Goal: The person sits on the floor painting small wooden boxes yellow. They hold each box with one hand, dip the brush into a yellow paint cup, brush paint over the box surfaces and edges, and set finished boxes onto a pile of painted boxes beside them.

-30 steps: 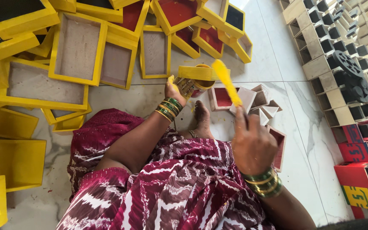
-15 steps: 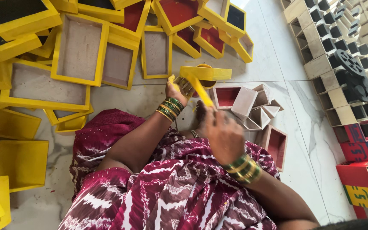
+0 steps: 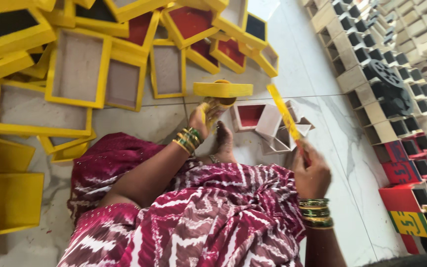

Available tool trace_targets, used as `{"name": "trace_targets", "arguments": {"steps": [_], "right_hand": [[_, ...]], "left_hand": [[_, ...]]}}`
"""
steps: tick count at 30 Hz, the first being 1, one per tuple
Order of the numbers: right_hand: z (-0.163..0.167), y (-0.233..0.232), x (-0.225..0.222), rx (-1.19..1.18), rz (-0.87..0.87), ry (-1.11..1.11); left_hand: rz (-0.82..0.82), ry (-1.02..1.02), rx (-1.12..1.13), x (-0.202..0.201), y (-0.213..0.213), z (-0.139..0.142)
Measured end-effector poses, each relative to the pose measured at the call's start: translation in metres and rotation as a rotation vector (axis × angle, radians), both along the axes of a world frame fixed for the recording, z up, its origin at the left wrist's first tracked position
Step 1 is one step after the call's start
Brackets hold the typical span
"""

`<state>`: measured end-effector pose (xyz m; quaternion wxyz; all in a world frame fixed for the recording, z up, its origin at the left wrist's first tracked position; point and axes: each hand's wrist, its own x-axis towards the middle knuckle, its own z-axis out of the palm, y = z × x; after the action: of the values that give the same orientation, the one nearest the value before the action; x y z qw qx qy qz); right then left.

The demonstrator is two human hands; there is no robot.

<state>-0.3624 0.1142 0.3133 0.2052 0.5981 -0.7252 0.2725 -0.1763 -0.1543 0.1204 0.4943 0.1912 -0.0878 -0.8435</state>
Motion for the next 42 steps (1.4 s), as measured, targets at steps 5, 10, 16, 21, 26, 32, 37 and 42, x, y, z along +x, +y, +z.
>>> {"name": "trace_targets", "arguments": {"steps": [5,10,16,21,26,32,37,42], "right_hand": [[-0.107,0.018,-0.073,0.069,0.04,-0.955],[-0.171,0.021,-0.08,0.018,0.078,-1.181],[-0.157,-0.005,-0.086,-0.025,0.188,-1.404],[-0.152,-0.011,-0.093,-0.066,0.213,-1.569],[-0.155,-0.009,-0.103,-0.029,0.246,-1.566],[-0.161,-0.008,-0.114,-0.024,0.309,-1.509],[-0.151,-0.011,-0.116,-0.019,0.261,-1.666],[-0.136,-0.01,-0.116,-0.016,0.234,-1.734]], "left_hand": [[0.045,-0.642,-0.463,-0.018,0.022,0.002],[0.219,-0.64,-0.624,-0.033,0.027,0.015],[0.268,-0.997,-0.779,-0.066,0.024,0.044],[0.114,-1.233,-0.64,-0.099,0.009,0.06],[0.336,-0.938,-0.701,-0.123,-0.001,0.059],[0.432,-1.37,-0.757,-0.128,0.007,0.054],[0.417,-1.173,-0.654,-0.129,0.014,0.067],[0.55,-1.018,-0.687,-0.135,0.011,0.065]]}}
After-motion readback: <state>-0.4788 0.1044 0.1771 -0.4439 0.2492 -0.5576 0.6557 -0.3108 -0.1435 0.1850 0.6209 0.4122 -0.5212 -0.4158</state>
